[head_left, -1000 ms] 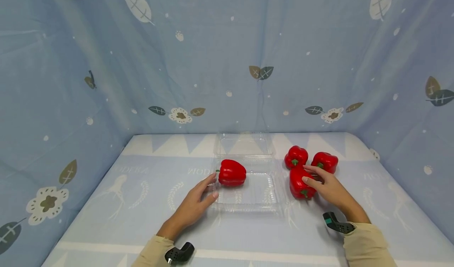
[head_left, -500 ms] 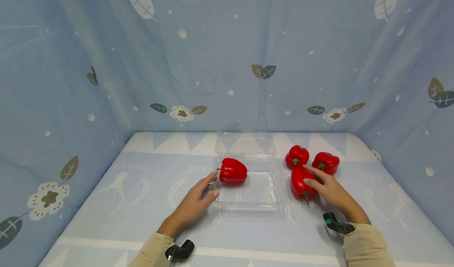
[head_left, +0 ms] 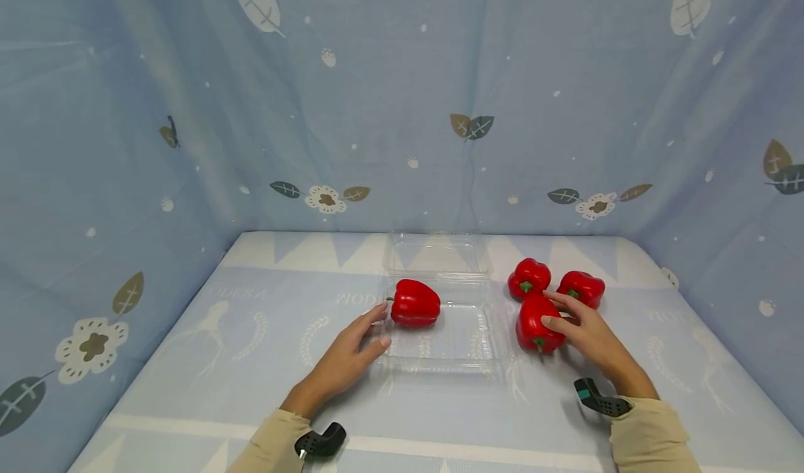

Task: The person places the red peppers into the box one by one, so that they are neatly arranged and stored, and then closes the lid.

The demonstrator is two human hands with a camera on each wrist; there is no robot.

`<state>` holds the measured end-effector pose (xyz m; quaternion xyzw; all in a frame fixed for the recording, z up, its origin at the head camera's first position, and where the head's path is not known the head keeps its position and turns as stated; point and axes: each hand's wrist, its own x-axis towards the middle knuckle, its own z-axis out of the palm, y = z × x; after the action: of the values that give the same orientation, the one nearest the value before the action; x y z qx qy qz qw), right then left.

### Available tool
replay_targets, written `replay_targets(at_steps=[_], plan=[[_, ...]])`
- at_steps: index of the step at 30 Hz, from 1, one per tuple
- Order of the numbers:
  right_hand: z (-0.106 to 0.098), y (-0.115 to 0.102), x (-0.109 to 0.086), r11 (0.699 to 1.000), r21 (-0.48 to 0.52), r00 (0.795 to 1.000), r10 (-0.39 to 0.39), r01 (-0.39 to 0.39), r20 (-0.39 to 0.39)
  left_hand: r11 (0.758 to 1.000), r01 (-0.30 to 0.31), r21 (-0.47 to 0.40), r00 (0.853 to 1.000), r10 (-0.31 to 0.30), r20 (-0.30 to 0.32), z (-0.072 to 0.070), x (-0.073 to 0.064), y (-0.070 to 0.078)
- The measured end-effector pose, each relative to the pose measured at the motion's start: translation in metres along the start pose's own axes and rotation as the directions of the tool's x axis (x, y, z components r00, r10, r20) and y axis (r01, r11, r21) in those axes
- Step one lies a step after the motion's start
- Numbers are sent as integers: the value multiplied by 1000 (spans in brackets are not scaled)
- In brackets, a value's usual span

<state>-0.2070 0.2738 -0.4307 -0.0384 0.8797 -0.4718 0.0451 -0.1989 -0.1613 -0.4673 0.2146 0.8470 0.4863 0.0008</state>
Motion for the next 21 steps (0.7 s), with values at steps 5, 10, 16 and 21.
replay_targets(at_steps=[5, 10, 16, 21], plan=[[-1, 2, 1, 998, 60, 1000, 15, -15, -2, 1000, 7, 13, 1000, -7, -2, 0, 0, 1], [-1, 1, 1, 990, 142, 1000, 12, -12, 0, 1000, 14, 14, 1000, -14, -3, 0, -2, 1], [1, -6, -1, 939, 344, 1000, -3, 0, 8, 1000, -2, 15, 1000, 2, -6, 0, -1, 2], [4, -9, -2, 925, 380, 1000, 6, 3, -24, 1000, -3, 10, 1000, 3, 0, 0, -1, 3]])
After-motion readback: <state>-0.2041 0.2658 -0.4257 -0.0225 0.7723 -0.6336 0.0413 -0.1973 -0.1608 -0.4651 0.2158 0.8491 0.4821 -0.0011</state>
